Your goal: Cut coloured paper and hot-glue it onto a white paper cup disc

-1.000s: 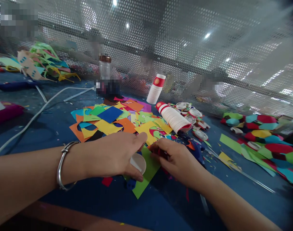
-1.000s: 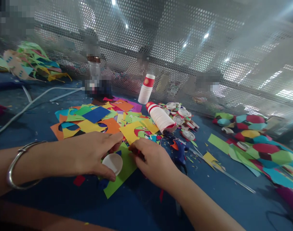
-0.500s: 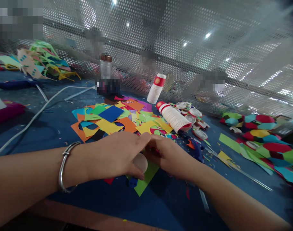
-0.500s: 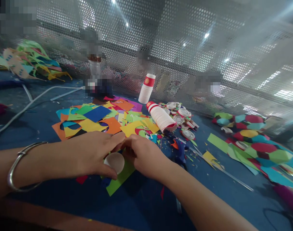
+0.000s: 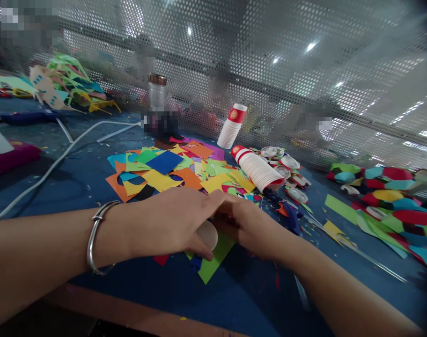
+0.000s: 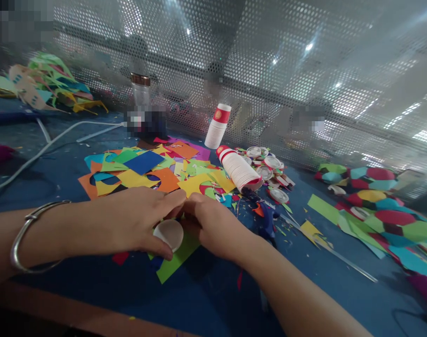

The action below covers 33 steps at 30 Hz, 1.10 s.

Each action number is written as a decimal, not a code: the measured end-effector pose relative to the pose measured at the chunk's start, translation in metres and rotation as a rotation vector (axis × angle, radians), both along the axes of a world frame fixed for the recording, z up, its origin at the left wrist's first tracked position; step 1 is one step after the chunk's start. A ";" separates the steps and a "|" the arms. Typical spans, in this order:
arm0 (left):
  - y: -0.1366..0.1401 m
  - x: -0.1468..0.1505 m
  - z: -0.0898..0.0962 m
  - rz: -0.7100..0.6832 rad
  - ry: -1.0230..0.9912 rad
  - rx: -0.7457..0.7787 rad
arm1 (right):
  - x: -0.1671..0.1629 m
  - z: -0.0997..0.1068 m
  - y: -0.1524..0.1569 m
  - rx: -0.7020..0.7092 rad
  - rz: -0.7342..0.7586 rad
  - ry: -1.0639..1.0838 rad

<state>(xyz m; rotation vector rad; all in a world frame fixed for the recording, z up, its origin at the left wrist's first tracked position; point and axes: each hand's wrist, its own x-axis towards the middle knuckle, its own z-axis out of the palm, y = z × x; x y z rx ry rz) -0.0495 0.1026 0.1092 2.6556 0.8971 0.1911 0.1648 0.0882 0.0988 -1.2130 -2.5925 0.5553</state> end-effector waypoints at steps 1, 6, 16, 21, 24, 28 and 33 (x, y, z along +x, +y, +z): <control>0.000 0.000 0.001 -0.006 -0.002 -0.001 | 0.000 0.000 0.000 0.017 0.004 -0.001; 0.000 0.000 0.001 0.010 0.010 0.018 | 0.004 -0.003 -0.005 0.118 -0.009 -0.020; 0.003 -0.001 -0.008 -0.003 -0.016 0.073 | 0.007 -0.003 -0.020 0.232 0.012 -0.187; 0.003 -0.001 -0.007 -0.015 -0.022 0.081 | 0.004 -0.002 -0.022 0.246 -0.003 -0.260; 0.002 -0.001 -0.004 -0.016 -0.016 0.058 | 0.004 -0.002 -0.022 0.249 0.012 -0.242; 0.000 0.000 0.003 -0.024 -0.006 0.024 | 0.005 -0.003 -0.023 0.255 0.033 -0.208; 0.006 -0.002 0.009 -0.011 -0.021 -0.064 | 0.008 -0.001 -0.024 0.306 0.045 -0.167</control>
